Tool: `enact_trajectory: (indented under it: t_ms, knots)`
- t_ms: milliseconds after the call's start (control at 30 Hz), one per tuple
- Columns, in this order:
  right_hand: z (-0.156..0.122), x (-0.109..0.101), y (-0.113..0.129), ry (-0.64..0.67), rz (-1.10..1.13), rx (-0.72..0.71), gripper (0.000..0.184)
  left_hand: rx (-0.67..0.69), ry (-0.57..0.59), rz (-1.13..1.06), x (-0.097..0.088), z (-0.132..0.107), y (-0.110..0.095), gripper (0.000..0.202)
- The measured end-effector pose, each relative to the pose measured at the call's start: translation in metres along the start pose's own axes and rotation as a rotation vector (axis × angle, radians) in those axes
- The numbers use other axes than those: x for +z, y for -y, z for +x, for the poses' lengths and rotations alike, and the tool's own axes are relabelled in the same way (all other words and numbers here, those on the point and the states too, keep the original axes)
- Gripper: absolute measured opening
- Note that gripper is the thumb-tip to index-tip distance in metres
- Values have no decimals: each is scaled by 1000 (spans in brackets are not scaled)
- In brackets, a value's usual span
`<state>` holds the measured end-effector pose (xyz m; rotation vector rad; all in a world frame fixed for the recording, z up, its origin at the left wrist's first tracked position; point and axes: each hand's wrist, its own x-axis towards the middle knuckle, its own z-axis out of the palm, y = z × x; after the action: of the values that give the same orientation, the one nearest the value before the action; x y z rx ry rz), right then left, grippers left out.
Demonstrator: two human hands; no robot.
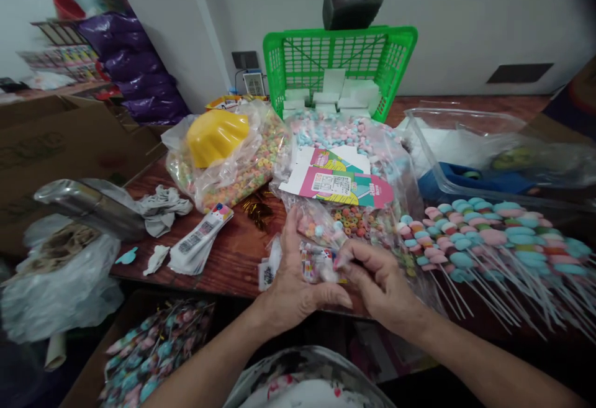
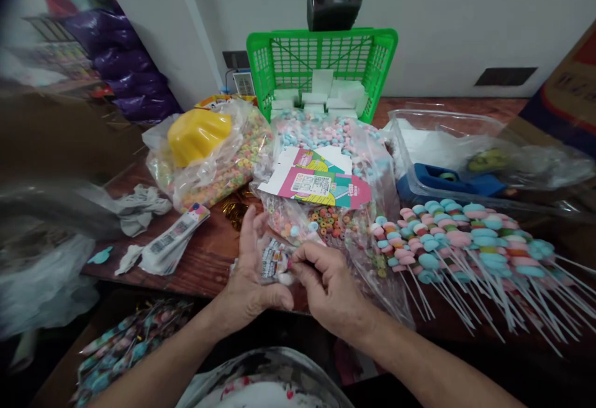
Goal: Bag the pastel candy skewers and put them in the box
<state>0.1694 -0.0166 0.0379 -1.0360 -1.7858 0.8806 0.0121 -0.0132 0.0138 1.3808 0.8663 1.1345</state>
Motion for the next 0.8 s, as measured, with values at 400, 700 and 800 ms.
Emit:
enact_trajectory:
  t_ms: [400, 700, 800]
  knots:
    - [-9, 37, 3, 218, 201, 163, 21, 304, -413, 270, -48, 13, -16, 83]
    - [14, 74, -13, -10, -206, -504, 10, -325, 28, -316, -43, -64, 1, 47]
    - [3, 112, -15, 264, 67, -158, 16, -219, -66, 121, -74, -90, 11, 27]
